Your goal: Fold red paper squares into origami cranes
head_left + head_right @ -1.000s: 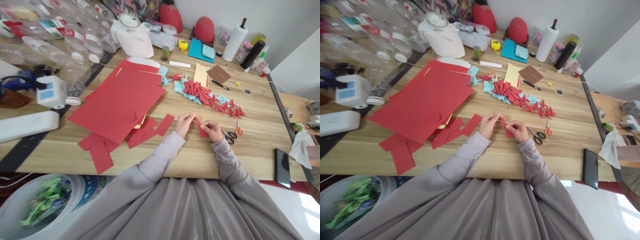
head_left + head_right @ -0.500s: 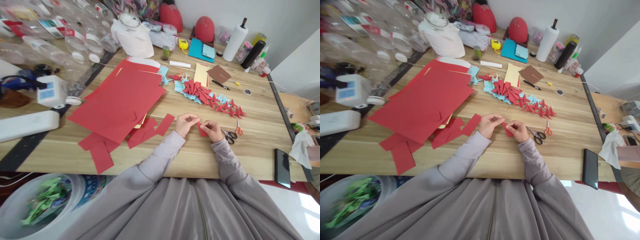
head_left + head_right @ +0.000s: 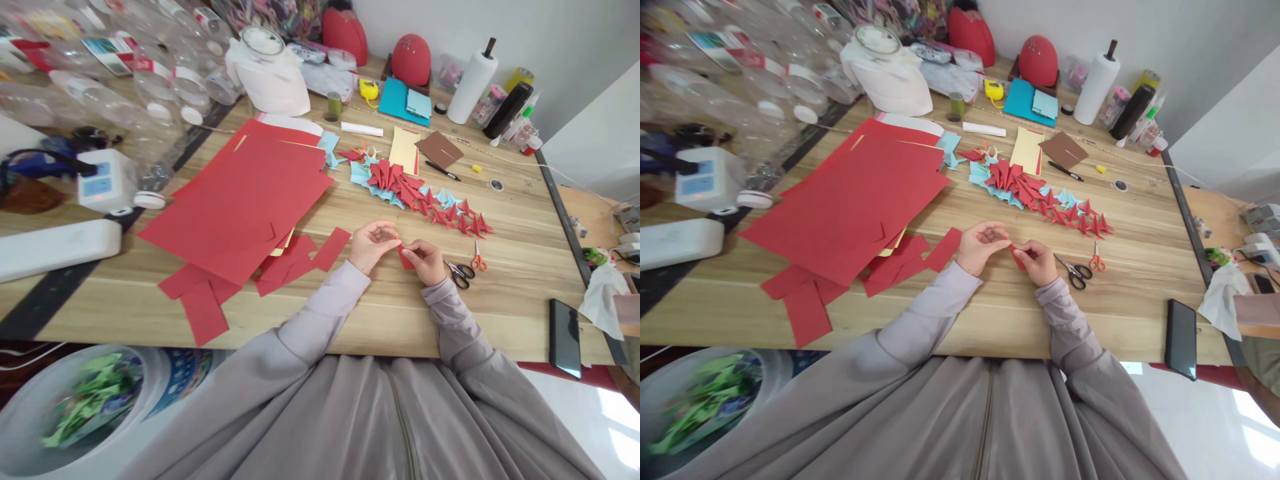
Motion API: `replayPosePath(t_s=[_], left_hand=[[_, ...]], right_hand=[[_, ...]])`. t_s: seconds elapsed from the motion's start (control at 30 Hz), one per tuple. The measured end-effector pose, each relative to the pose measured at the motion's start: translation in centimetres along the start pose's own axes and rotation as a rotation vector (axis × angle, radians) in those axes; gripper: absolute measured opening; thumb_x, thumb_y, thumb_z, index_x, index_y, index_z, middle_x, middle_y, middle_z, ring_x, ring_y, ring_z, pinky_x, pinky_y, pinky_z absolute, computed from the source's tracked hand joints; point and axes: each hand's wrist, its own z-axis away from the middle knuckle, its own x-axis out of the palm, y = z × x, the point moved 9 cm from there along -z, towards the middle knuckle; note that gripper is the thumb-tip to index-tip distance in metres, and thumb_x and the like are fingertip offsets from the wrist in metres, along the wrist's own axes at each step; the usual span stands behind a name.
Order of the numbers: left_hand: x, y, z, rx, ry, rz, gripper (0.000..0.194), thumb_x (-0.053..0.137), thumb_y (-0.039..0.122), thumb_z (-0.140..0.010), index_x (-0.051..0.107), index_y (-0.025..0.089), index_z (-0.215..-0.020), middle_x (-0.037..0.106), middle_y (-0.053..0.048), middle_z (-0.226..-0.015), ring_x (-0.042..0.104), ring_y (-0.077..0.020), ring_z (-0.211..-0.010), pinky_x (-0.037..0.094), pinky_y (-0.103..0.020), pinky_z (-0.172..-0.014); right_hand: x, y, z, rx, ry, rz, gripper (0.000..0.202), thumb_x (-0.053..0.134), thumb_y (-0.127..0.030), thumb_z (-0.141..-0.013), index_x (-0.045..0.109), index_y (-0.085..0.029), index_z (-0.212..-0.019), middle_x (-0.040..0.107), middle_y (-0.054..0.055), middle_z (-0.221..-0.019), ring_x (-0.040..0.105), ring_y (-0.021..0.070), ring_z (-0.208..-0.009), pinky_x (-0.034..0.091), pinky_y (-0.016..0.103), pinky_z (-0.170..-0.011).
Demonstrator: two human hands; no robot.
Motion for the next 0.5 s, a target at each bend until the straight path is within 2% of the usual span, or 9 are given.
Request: replayPosePath(t_s=[0.13, 0.5], left_hand=[[0.00, -0.14, 0.05, -0.002, -0.007, -0.049, 0.039, 0.081, 0.020, -0.048, 0.066, 0.014, -0.083, 0.067, -0.001, -0.068, 0.062, -0.0125, -0.064, 0.052, -0.029, -0.068], [-0.52, -0.44, -0.05, 0.008, 0.023, -0.115, 0.026, 0.080, 0.027, -0.055, 0.070, 0.015, -0.076, 0.065, 0.000, -0.063, 0.058, -0.0107, -0.059, 0.047, -0.025, -0.061]], right_hand=[[-0.07, -0.49, 0.18, -0.069, 0.013, 0.083, 0.023, 0.066, -0.042, -0.074, 0.065, -0.020, -0.072, 0.063, 0.002, -0.066, 0.056, 0.0142, -0.063, 0.045, 0.029, -0.062], [-0.16, -0.49, 0.10, -0.069, 0.008, 0.096, 0.021, 0.065, -0.040, -0.076, 0.065, -0.019, -0.072, 0.063, 0.002, -0.066, 0.056, 0.0142, -0.063, 0.045, 0.028, -0.062]])
